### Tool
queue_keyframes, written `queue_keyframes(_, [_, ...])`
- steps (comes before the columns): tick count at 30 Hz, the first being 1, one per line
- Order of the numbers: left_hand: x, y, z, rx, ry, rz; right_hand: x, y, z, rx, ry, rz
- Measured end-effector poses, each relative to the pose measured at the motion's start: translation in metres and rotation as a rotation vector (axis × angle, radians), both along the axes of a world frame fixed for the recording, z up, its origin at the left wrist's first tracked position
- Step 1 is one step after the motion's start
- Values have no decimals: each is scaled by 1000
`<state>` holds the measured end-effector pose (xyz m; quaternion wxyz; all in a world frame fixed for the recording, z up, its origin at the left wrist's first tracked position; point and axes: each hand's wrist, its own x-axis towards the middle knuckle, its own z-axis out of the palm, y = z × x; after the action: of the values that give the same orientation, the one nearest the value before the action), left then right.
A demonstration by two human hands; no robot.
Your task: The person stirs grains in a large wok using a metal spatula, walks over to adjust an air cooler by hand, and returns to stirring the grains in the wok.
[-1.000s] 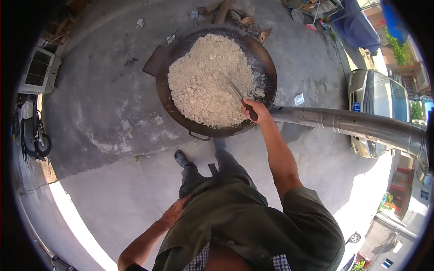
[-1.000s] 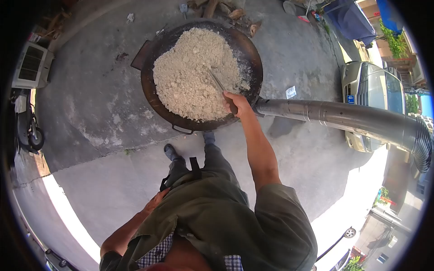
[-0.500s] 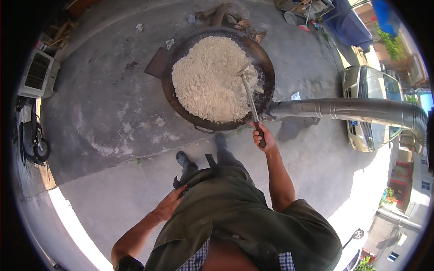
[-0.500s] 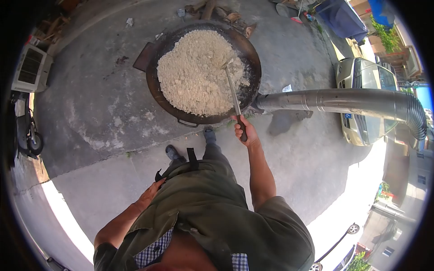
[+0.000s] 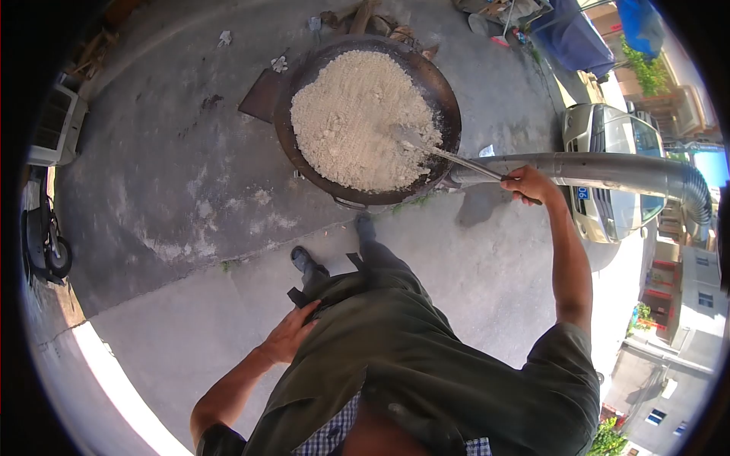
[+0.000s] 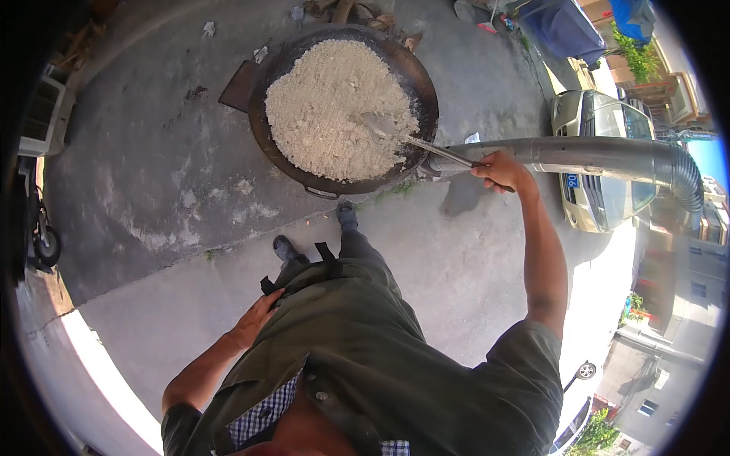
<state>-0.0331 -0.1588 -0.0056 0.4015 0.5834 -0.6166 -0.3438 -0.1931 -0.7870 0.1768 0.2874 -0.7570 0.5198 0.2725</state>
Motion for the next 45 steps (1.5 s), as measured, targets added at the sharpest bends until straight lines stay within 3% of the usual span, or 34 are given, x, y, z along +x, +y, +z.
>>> queue_keyframes(3, [-6, -2, -4, -52, 13, 28, 72, -19, 62, -83, 307, 342])
queue_keyframes(7, [-20, -6, -2, 74, 21, 53, 134, -34, 40, -54, 552, 655])
queue_keyframes(9, [-40, -4, -8, 107, 41, 127, 135, -39, -35, 109, 512, 532])
queue_keyframes(11, [-61, -6, -5, 175, 92, 208, 99, -8, -98, 179, 198, 401])
queue_keyframes(15, [-83, -29, 2, 238, 326, 363, 65, 62, -263, -1, -125, 98])
queue_keyframes(17, [-81, -43, 22, 322, 449, 363, 79, 66, -344, -196, -373, 201])
queue_keyframes(19, [-81, -53, 26, 342, 542, 345, 121, 77, -343, -64, -397, -32])
queue_keyframes(23, [-71, -57, 13, 356, 208, 156, 137, 57, -325, 380, -648, -398])
queue_keyframes(25, [-70, -54, 9, 306, 392, 176, 123, 44, -288, 510, -717, -503])
queue_keyframes(27, [-49, -62, 26, 380, 30, 47, 100, 38, -264, 601, -766, -582])
queue_keyframes(29, [-44, -55, 23, 361, 287, 117, 74, 41, -254, 687, -783, -648])
queue_keyframes(31, [-29, -56, 32, 313, -10, 47, 47, 56, -248, 793, -839, -771])
queue_keyframes(34, [-19, -40, 21, 246, -94, 5, 9, 91, -256, 1088, -994, -1017])
queue_keyframes(45, [19, 16, 27, 214, -122, -78, -42, 181, -246, 802, -921, -1039])
